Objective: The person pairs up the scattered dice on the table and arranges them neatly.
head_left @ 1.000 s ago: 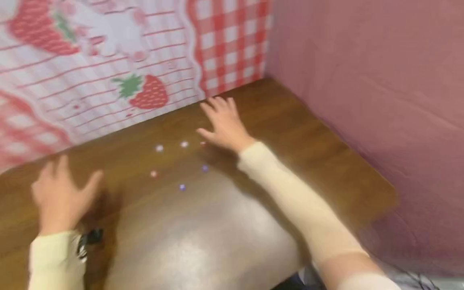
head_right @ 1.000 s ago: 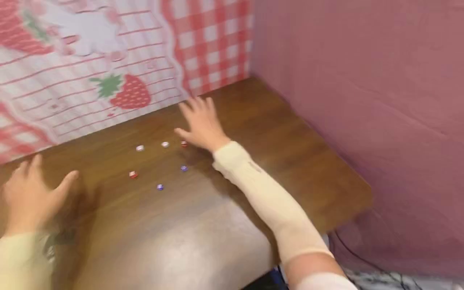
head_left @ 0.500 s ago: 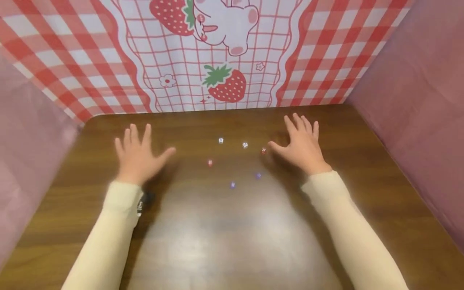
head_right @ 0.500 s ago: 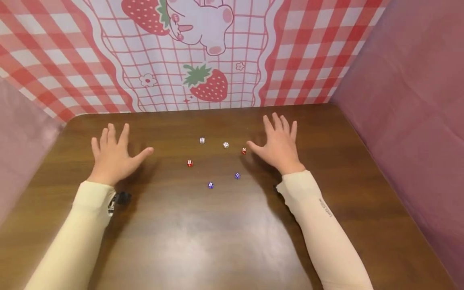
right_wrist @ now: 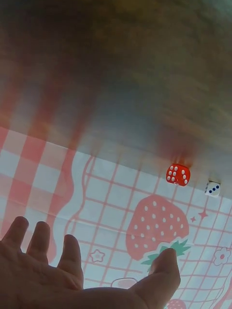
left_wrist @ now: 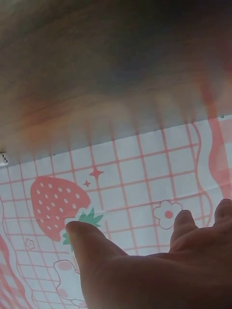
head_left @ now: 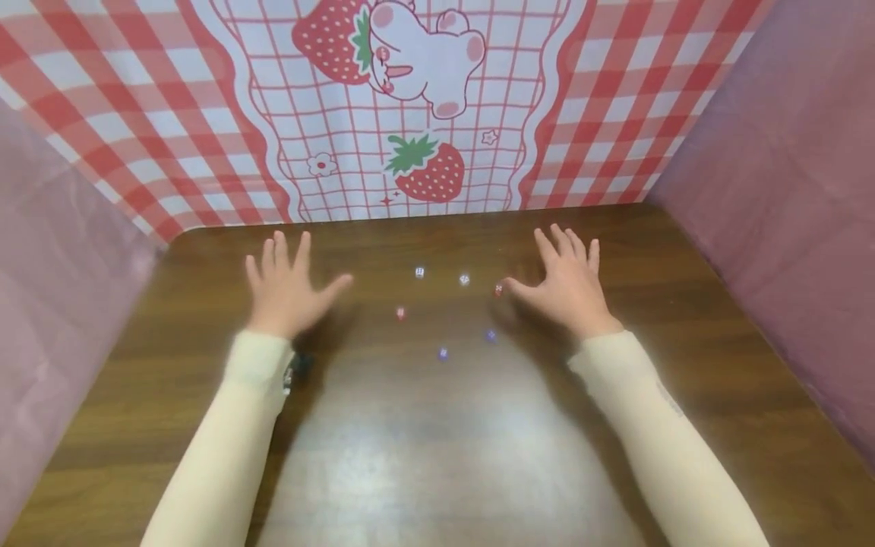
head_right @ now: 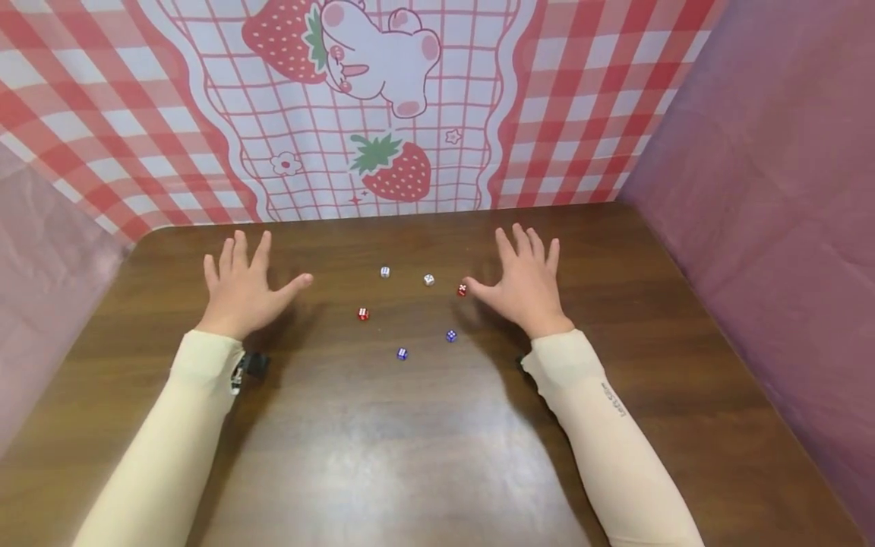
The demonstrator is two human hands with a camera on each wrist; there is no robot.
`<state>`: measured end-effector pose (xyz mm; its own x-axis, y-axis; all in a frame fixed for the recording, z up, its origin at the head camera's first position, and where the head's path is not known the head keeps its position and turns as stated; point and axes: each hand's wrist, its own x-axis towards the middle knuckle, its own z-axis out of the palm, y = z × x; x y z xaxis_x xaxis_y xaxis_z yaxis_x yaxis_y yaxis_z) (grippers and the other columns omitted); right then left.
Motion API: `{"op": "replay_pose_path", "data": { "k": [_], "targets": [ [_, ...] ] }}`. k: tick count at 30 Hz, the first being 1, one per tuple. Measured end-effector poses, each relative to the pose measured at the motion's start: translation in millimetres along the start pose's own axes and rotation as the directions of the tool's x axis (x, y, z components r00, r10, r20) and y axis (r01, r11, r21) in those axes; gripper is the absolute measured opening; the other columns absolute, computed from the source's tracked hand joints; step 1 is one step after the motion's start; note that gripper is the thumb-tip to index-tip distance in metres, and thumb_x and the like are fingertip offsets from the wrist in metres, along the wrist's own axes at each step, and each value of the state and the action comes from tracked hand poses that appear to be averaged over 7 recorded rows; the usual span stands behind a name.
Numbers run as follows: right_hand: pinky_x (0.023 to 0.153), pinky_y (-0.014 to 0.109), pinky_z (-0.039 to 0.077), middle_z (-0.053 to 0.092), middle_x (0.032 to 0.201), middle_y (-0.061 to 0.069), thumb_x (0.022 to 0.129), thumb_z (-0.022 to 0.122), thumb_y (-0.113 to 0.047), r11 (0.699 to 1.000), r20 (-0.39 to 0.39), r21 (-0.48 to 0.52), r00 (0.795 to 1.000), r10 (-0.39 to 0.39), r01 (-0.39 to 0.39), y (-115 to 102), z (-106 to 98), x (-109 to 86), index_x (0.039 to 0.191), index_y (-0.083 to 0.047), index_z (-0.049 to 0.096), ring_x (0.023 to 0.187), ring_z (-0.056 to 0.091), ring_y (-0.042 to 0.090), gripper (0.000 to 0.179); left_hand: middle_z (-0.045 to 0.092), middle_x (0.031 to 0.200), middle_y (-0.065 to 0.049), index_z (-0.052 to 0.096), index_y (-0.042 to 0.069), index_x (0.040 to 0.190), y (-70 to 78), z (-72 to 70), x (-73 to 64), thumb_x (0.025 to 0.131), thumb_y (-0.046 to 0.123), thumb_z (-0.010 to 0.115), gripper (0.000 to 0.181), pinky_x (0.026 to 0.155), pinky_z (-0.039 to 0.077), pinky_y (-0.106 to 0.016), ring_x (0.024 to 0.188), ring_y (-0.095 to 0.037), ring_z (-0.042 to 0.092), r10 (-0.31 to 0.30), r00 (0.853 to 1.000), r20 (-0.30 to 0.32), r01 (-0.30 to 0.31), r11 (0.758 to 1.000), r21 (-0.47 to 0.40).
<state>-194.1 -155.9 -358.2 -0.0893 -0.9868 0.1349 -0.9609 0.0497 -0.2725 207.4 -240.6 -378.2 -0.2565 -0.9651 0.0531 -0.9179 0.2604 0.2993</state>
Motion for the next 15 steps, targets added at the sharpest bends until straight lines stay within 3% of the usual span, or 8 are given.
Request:
{"op": "replay_pose_path", "data": {
  "k": [15],
  "targets": [
    [0.109, 0.059, -0.015, 0.017, 0.156, 0.015, 0.078, 0.060, -0.063, 0.999, 0.001, -0.043, 1.000, -0.010, 0.011, -1.5, -2.9, -4.2, 0.151, -0.012, 0.022, 0.143, 0.008, 0.037, 0.096, -0.015, 0.153, -0.023, -0.001, 0.014, 0.152, -0.2, -3.1, -8.2, 0.077, 0.085, 0.026, 0.107, 0.102, -0.022, -0.062, 0.140, -0.044, -0.013, -0.020, 1.000, 0.010, 0.020, 1.000, -0.006]
  ]
}}
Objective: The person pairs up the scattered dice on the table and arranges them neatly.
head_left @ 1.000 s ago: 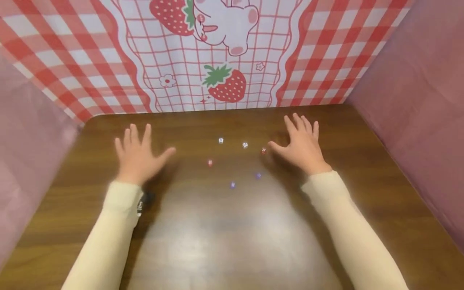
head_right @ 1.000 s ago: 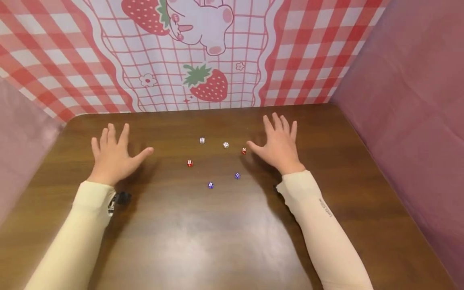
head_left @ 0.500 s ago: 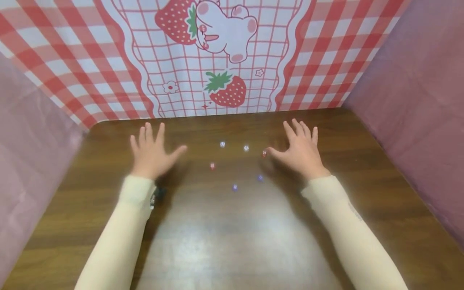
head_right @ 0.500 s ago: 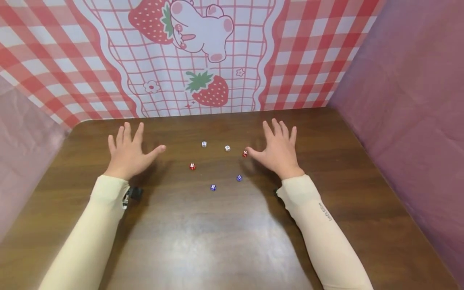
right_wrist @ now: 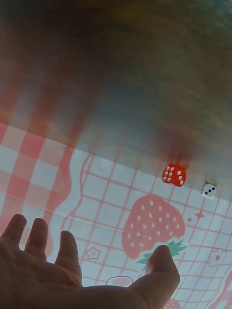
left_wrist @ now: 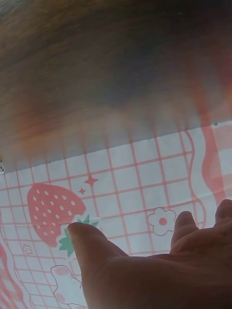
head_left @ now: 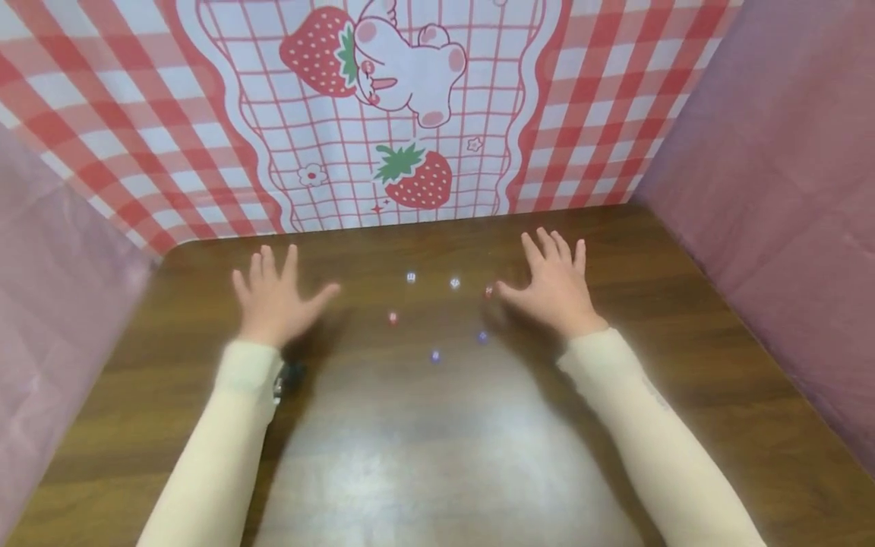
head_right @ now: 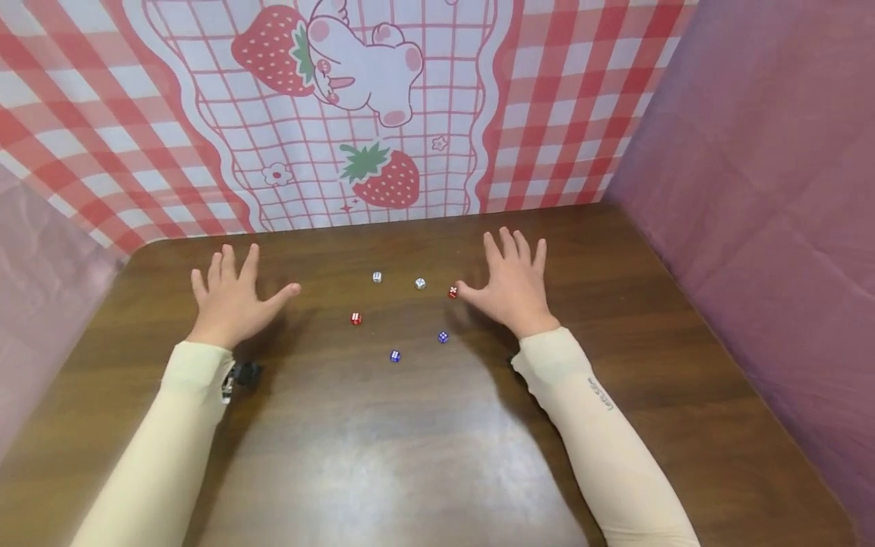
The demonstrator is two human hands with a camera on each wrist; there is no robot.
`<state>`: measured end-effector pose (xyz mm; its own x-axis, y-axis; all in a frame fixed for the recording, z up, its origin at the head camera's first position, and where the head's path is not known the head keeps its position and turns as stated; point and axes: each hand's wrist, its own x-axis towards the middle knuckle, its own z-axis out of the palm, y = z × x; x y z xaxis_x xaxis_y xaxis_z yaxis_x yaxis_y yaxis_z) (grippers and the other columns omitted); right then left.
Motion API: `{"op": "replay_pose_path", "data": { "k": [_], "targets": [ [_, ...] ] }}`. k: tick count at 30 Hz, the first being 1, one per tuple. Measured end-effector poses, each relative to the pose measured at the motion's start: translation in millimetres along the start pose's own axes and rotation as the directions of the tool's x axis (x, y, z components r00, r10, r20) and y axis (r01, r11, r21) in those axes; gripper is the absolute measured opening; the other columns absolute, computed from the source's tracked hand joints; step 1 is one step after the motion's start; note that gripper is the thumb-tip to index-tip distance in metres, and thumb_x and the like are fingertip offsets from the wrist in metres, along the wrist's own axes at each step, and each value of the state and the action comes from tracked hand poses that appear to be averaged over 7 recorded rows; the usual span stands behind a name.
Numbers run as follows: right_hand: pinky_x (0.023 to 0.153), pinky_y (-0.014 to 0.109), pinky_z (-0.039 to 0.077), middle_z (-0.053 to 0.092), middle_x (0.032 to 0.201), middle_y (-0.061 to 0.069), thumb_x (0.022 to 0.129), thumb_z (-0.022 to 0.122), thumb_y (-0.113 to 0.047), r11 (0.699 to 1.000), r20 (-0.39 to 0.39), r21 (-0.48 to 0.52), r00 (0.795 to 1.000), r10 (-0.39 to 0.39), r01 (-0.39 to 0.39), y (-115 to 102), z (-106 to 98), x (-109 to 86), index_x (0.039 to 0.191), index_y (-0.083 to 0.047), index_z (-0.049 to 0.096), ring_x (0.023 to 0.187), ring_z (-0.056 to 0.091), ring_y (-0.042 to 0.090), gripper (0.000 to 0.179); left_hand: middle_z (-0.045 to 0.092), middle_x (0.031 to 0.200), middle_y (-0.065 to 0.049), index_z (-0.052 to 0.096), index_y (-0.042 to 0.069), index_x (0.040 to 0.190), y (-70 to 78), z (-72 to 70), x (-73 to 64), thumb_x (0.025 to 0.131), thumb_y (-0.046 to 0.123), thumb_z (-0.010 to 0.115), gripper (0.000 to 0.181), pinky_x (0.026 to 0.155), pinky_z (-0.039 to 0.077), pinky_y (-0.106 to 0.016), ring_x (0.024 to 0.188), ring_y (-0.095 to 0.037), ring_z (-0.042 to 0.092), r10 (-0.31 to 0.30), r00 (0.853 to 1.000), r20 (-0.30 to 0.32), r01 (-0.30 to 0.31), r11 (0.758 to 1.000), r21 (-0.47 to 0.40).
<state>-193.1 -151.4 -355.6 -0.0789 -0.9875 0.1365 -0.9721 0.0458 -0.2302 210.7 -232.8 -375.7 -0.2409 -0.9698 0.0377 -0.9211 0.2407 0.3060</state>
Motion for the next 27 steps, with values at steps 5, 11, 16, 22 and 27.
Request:
{"op": "replay_pose_path", "data": {
  "k": [5, 11, 16, 22, 27],
  "targets": [
    [0.109, 0.059, -0.014, 0.015, 0.157, 0.015, 0.079, 0.061, -0.061, 1.000, 0.012, 0.008, 1.000, -0.007, 0.007, 1, 0, -1.7, 0.151, -0.013, 0.021, 0.144, 0.007, 0.037, 0.096, -0.013, 0.153, -0.024, 0.001, 0.014, 0.152, -3.1, 2.4, -1.5, 0.078, 0.084, 0.027, 0.106, 0.101, -0.023, -0.062, 0.140, -0.045, -0.014, 0.013, 1.000, -0.005, -0.012, 1.000, 0.014],
    [0.109, 0.058, -0.017, 0.009, 0.158, 0.012, 0.077, 0.057, -0.067, 1.000, 0.021, 0.015, 1.000, -0.005, 0.005, 2, -2, -3.6, 0.152, -0.014, 0.018, 0.145, 0.001, 0.035, 0.100, -0.013, 0.153, -0.024, 0.002, 0.015, 0.152, 2.5, 3.5, -1.1, 0.076, 0.085, 0.027, 0.106, 0.101, -0.025, -0.058, 0.140, -0.042, -0.016, 0.037, 0.999, -0.016, -0.037, 0.999, 0.025],
    [0.109, 0.058, -0.016, 0.009, 0.158, 0.013, 0.076, 0.057, -0.070, 0.999, 0.015, -0.013, 0.999, -0.036, 0.036, 0, -3, -1.3, 0.151, -0.013, 0.019, 0.145, 0.001, 0.035, 0.101, -0.014, 0.153, -0.023, 0.000, 0.017, 0.152, 4.1, 3.7, -0.7, 0.076, 0.086, 0.028, 0.107, 0.101, -0.025, -0.059, 0.140, -0.042, -0.016, 0.032, 0.999, -0.018, -0.032, 0.999, 0.029],
    [0.108, 0.057, -0.018, 0.004, 0.159, 0.010, 0.076, 0.055, -0.072, 0.999, 0.022, -0.023, 0.999, -0.046, 0.046, 0, -3, -2.3, 0.152, -0.016, 0.017, 0.145, 0.001, 0.034, 0.101, -0.014, 0.153, -0.023, 0.002, 0.016, 0.152, 6.8, 3.2, 0.1, 0.075, 0.087, 0.027, 0.108, 0.101, -0.024, -0.059, 0.141, -0.043, -0.013, 0.037, 0.999, -0.012, -0.037, 0.999, 0.038],
    [0.108, 0.056, -0.019, 0.003, 0.159, 0.009, 0.077, 0.055, -0.071, 0.999, 0.033, -0.007, 0.998, -0.049, 0.050, -4, -3, -4.5, 0.152, -0.016, 0.015, 0.145, 0.000, 0.034, 0.101, -0.017, 0.152, -0.022, 0.003, 0.014, 0.152, 8.1, 2.3, -2.1, 0.074, 0.088, 0.026, 0.110, 0.101, -0.025, -0.059, 0.140, -0.042, -0.016, 0.026, 1.000, 0.010, -0.026, 0.999, 0.040]
  ]
}}
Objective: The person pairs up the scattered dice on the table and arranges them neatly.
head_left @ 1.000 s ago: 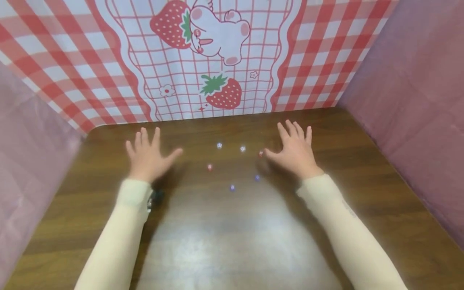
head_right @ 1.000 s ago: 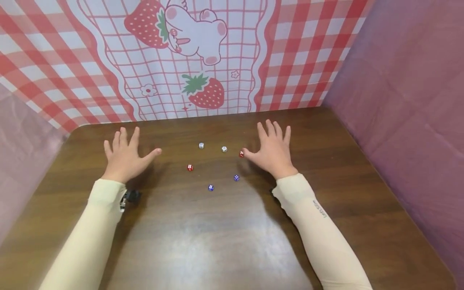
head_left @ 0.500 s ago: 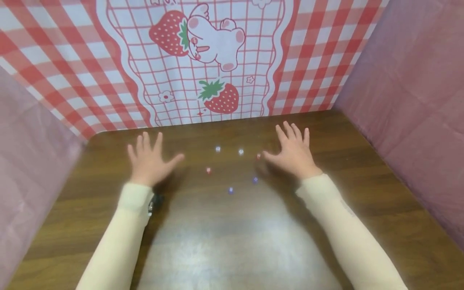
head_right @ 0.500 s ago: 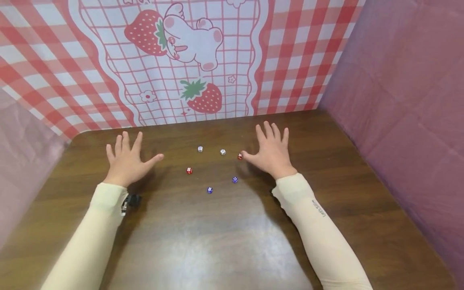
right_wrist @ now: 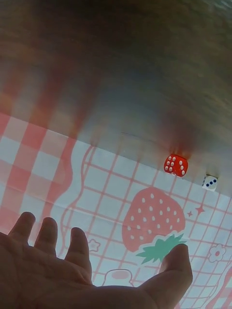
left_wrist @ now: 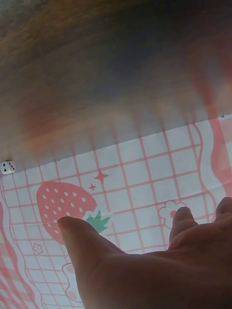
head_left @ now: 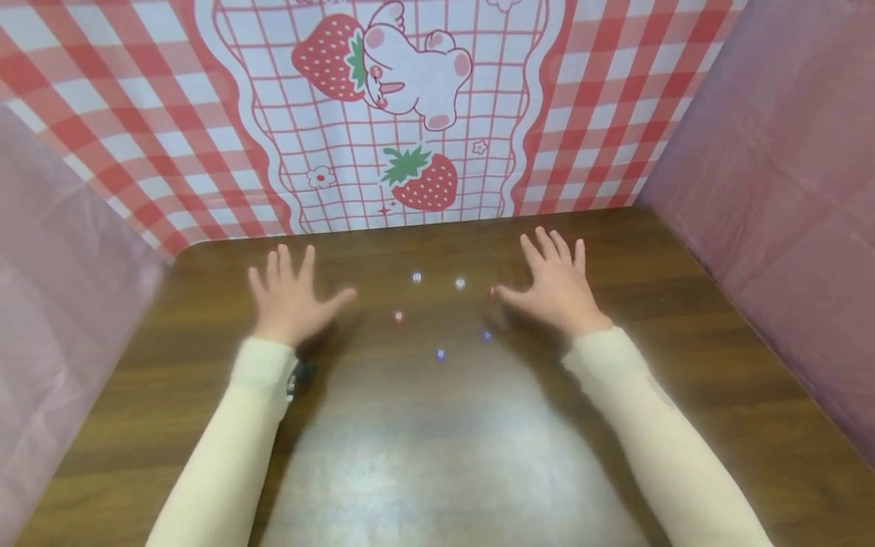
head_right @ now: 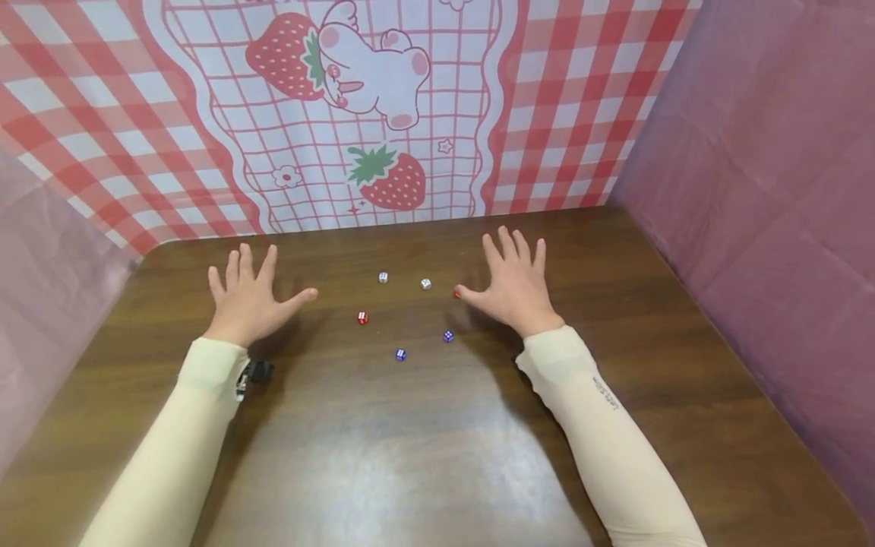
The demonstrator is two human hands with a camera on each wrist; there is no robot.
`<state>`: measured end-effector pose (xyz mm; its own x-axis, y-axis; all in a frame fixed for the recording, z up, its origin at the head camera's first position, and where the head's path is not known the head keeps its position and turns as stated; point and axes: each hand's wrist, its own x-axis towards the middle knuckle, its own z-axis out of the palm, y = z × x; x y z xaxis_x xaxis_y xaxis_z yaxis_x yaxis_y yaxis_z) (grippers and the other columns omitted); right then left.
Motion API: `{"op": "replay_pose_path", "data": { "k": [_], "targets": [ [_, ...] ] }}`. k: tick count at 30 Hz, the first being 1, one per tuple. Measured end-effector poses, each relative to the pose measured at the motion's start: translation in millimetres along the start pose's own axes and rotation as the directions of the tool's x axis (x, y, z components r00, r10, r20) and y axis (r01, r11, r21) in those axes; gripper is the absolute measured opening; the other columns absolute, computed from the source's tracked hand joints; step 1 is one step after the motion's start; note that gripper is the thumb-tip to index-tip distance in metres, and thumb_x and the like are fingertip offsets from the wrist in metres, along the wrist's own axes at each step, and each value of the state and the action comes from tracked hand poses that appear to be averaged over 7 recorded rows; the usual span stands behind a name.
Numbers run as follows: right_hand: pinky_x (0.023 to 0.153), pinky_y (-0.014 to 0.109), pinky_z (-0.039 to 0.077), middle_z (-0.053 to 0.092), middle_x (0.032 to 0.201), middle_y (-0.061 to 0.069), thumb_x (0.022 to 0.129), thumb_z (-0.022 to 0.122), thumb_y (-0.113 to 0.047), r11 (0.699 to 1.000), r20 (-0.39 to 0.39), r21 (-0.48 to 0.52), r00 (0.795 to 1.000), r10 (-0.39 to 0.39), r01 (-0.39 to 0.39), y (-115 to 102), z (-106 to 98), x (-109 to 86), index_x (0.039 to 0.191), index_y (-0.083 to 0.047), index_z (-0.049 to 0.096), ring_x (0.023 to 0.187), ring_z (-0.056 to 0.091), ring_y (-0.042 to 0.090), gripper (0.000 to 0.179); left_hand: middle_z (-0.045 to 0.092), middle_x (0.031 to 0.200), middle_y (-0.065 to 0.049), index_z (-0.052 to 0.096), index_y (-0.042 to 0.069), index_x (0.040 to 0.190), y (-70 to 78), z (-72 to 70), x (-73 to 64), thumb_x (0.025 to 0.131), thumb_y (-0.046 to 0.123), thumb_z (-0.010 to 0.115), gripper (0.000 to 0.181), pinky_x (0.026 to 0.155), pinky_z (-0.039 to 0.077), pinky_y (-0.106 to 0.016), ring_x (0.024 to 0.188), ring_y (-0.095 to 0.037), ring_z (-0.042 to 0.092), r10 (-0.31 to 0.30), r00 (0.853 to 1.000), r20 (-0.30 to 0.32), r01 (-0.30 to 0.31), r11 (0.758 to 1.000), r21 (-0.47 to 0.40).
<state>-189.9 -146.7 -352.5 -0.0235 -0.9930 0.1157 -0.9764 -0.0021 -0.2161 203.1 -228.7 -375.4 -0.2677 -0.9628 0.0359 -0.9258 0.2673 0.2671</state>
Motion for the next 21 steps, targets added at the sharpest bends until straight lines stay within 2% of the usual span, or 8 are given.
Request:
{"op": "replay_pose_path", "data": {
  "k": [5, 14, 21],
  "targets": [
    [0.109, 0.057, -0.017, 0.005, 0.159, 0.010, 0.077, 0.056, -0.071, 1.000, 0.011, -0.003, 1.000, 0.000, 0.000, -2, 1, -0.3, 0.152, -0.015, 0.016, 0.145, 0.002, 0.035, 0.102, -0.015, 0.152, -0.023, 0.001, 0.016, 0.152, 0.6, 0.8, 0.6, 0.073, 0.088, 0.025, 0.110, 0.103, -0.022, -0.061, 0.140, -0.043, -0.015, 0.002, 1.000, 0.008, -0.003, 1.000, 0.013],
    [0.113, 0.056, -0.008, 0.011, 0.158, 0.011, 0.077, 0.059, -0.067, 1.000, 0.032, 0.021, 0.999, -0.008, 0.007, -2, 0, 0.0, 0.151, -0.013, 0.019, 0.144, 0.007, 0.036, 0.100, -0.014, 0.153, -0.023, 0.001, 0.015, 0.152, 1.9, 2.6, 2.2, 0.073, 0.089, 0.025, 0.111, 0.100, -0.026, -0.057, 0.140, -0.043, -0.013, 0.014, 1.000, 0.024, -0.014, 1.000, 0.011],
    [0.115, 0.053, 0.000, 0.017, 0.157, 0.012, 0.079, 0.062, -0.061, 0.999, 0.065, 0.031, 0.997, -0.034, 0.032, -4, 0, 1.3, 0.151, -0.012, 0.022, 0.143, 0.013, 0.035, 0.095, -0.012, 0.154, -0.021, 0.004, 0.017, 0.152, 12.0, -4.6, -3.2, 0.073, 0.089, 0.025, 0.109, 0.099, -0.027, -0.058, 0.141, -0.042, -0.013, 0.022, 1.000, 0.017, -0.022, 1.000, 0.002]
  ]
}}
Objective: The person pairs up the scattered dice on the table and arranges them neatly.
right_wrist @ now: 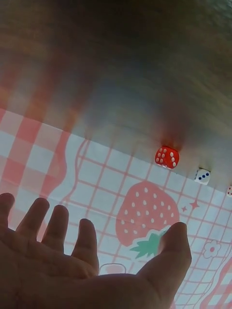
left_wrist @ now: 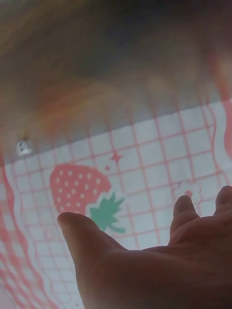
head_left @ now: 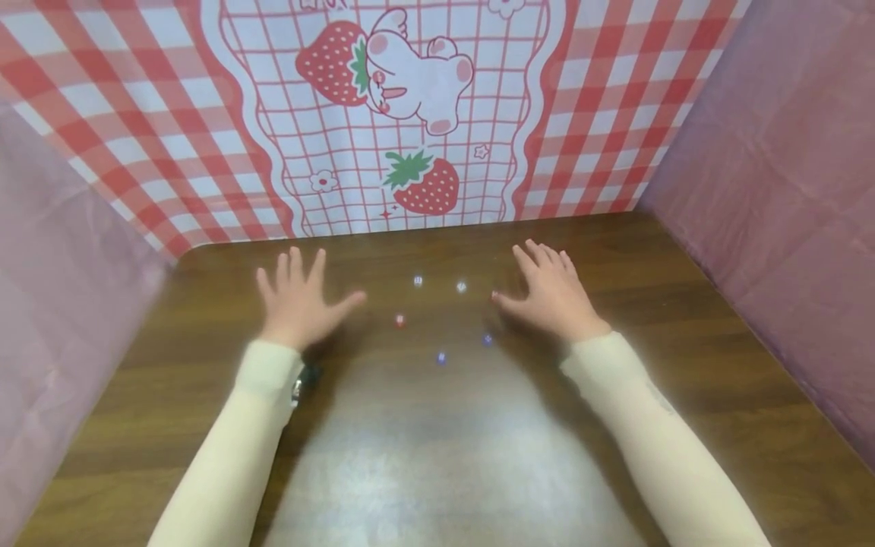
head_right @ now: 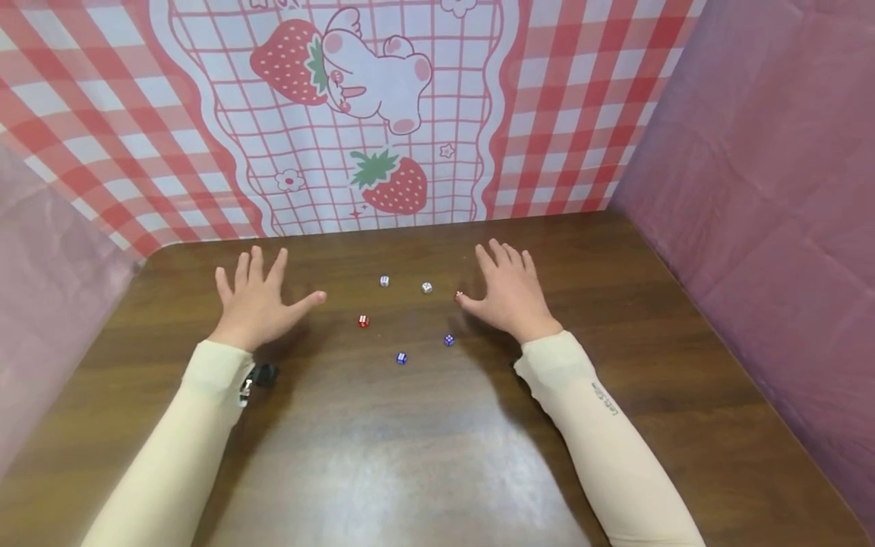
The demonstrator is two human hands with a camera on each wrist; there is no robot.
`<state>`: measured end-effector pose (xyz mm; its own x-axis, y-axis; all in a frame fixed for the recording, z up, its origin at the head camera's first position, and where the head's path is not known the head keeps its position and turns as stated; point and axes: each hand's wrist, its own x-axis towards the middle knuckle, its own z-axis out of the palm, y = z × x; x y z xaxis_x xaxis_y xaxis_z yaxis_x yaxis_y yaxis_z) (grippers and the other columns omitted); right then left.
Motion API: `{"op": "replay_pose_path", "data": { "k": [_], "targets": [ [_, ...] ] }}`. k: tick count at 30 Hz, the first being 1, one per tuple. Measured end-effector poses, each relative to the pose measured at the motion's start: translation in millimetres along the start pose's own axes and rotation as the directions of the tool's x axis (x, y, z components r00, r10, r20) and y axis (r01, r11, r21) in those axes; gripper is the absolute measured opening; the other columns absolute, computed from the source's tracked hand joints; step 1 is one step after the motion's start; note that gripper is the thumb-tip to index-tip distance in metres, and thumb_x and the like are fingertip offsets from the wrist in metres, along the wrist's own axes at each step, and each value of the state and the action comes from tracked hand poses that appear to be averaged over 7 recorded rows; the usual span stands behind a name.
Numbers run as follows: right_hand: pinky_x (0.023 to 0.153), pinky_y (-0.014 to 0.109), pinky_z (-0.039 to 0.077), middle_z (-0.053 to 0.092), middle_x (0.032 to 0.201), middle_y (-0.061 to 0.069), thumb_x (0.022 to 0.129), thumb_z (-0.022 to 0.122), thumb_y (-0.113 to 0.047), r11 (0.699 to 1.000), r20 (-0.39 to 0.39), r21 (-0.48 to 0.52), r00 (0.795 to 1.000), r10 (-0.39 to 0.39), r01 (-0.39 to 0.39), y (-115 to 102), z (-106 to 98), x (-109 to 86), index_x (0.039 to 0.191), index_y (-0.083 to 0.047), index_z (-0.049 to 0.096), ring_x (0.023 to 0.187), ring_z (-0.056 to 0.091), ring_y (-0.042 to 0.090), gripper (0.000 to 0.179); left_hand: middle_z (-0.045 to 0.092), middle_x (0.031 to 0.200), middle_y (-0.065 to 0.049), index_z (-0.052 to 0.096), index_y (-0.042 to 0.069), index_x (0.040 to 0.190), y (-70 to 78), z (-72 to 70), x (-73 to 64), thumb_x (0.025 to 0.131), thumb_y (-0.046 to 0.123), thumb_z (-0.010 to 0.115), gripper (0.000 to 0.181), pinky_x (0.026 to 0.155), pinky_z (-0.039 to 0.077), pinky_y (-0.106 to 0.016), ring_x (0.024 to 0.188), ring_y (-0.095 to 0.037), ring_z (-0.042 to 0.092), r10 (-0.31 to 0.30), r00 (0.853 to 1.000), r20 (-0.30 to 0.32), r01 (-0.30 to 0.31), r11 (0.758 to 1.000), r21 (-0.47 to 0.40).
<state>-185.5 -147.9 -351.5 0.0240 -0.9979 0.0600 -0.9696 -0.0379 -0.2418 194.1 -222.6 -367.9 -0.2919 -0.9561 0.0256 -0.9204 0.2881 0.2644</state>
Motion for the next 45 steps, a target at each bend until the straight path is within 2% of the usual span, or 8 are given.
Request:
{"op": "replay_pose_path", "data": {
  "k": [4, 12, 19, 22, 26, 32, 38, 45],
  "targets": [
    [0.115, 0.054, 0.008, 0.025, 0.154, 0.013, 0.079, 0.064, -0.060, 1.000, 0.012, 0.003, 1.000, 0.000, 0.000, -2, 0, -0.9, 0.149, -0.012, 0.026, 0.142, 0.019, 0.035, 0.093, -0.009, 0.155, -0.020, 0.009, 0.017, 0.152, 8.9, -4.3, -2.1, 0.075, 0.087, 0.028, 0.107, 0.104, -0.021, -0.059, 0.142, -0.040, -0.011, 0.048, 0.999, -0.022, -0.048, 0.999, -0.021],
    [0.101, 0.055, 0.038, 0.046, 0.138, 0.013, 0.081, 0.064, -0.056, 1.000, 0.050, 0.011, 0.999, -0.004, 0.004, -9, -4, -3.4, 0.140, -0.010, 0.042, 0.126, 0.043, 0.033, 0.079, 0.002, 0.156, -0.019, 0.020, 0.015, 0.151, 26.4, -7.4, -6.5, 0.071, 0.085, 0.042, 0.108, 0.113, 0.001, -0.057, 0.144, -0.038, 0.001, 0.165, 0.986, 0.005, -0.164, 0.981, -0.106],
    [0.096, 0.053, 0.043, 0.054, 0.132, 0.008, 0.081, 0.065, -0.055, 0.998, 0.111, 0.065, 0.994, 0.019, -0.027, -12, -7, -7.0, 0.135, -0.013, 0.047, 0.122, 0.050, 0.028, 0.071, 0.013, 0.157, -0.015, 0.024, 0.018, 0.150, 39.2, -3.2, -10.2, 0.063, 0.086, 0.049, 0.114, 0.112, 0.016, -0.058, 0.143, -0.037, 0.014, 0.222, 0.975, 0.021, -0.215, 0.963, -0.160],
    [0.087, 0.047, 0.050, 0.063, 0.113, -0.001, 0.080, 0.068, -0.052, 0.994, 0.152, 0.100, 0.988, 0.017, -0.032, -12, -7, -8.5, 0.121, -0.018, 0.057, 0.104, 0.060, 0.021, 0.054, 0.027, 0.152, -0.017, 0.030, 0.016, 0.148, 44.6, -0.4, -11.6, 0.065, 0.086, 0.047, 0.110, 0.111, 0.020, -0.058, 0.139, -0.037, 0.025, 0.254, 0.967, 0.015, -0.250, 0.958, -0.138],
    [0.078, 0.039, 0.053, 0.062, 0.091, -0.011, 0.080, 0.071, -0.046, 0.992, 0.193, 0.124, 0.981, -0.024, 0.000, -14, -7, -9.2, 0.104, -0.024, 0.062, 0.085, 0.060, 0.012, 0.033, 0.041, 0.144, -0.016, 0.037, 0.015, 0.144, 50.8, 1.8, -14.5, 0.070, 0.080, 0.051, 0.100, 0.108, 0.029, -0.056, 0.131, -0.035, 0.038, 0.285, 0.958, 0.013, -0.281, 0.950, -0.133],
    [0.084, 0.041, 0.052, 0.063, 0.099, -0.012, 0.079, 0.073, -0.045, 0.990, 0.239, 0.142, 0.970, -0.046, 0.012, -19, -10, -11.6, 0.110, -0.024, 0.063, 0.095, 0.061, 0.011, 0.038, 0.044, 0.141, -0.015, 0.041, 0.015, 0.142, 56.3, 3.0, -17.1, 0.075, 0.057, 0.070, 0.084, 0.102, 0.037, -0.055, 0.127, -0.032, 0.042, 0.302, 0.953, 0.034, -0.294, 0.943, -0.154],
    [0.084, 0.040, 0.052, 0.063, 0.106, -0.014, 0.079, 0.073, -0.044, 0.985, 0.334, 0.174, 0.941, -0.058, -0.001, -15, -6, -14.1, 0.114, -0.028, 0.063, 0.098, 0.061, 0.008, 0.040, 0.054, 0.129, -0.010, 0.053, 0.013, 0.130, 64.3, 9.2, -19.9, 0.078, 0.049, 0.072, 0.067, 0.095, 0.045, -0.050, 0.116, -0.027, 0.051, 0.387, 0.921, 0.053, -0.378, 0.917, -0.128],
    [0.076, 0.032, 0.053, 0.062, 0.096, -0.019, 0.082, 0.072, -0.037, 0.973, 0.374, 0.211, 0.913, -0.164, 0.088, -13, -1, -12.9, 0.103, -0.035, 0.064, 0.085, 0.059, 0.003, 0.022, 0.062, 0.117, -0.002, 0.058, 0.014, 0.124, 79.1, 17.3, -26.9, 0.079, 0.046, 0.072, 0.057, 0.089, 0.050, -0.041, 0.103, -0.017, 0.058, 0.443, 0.889, 0.115, -0.417, 0.887, -0.199]
  ]
}}
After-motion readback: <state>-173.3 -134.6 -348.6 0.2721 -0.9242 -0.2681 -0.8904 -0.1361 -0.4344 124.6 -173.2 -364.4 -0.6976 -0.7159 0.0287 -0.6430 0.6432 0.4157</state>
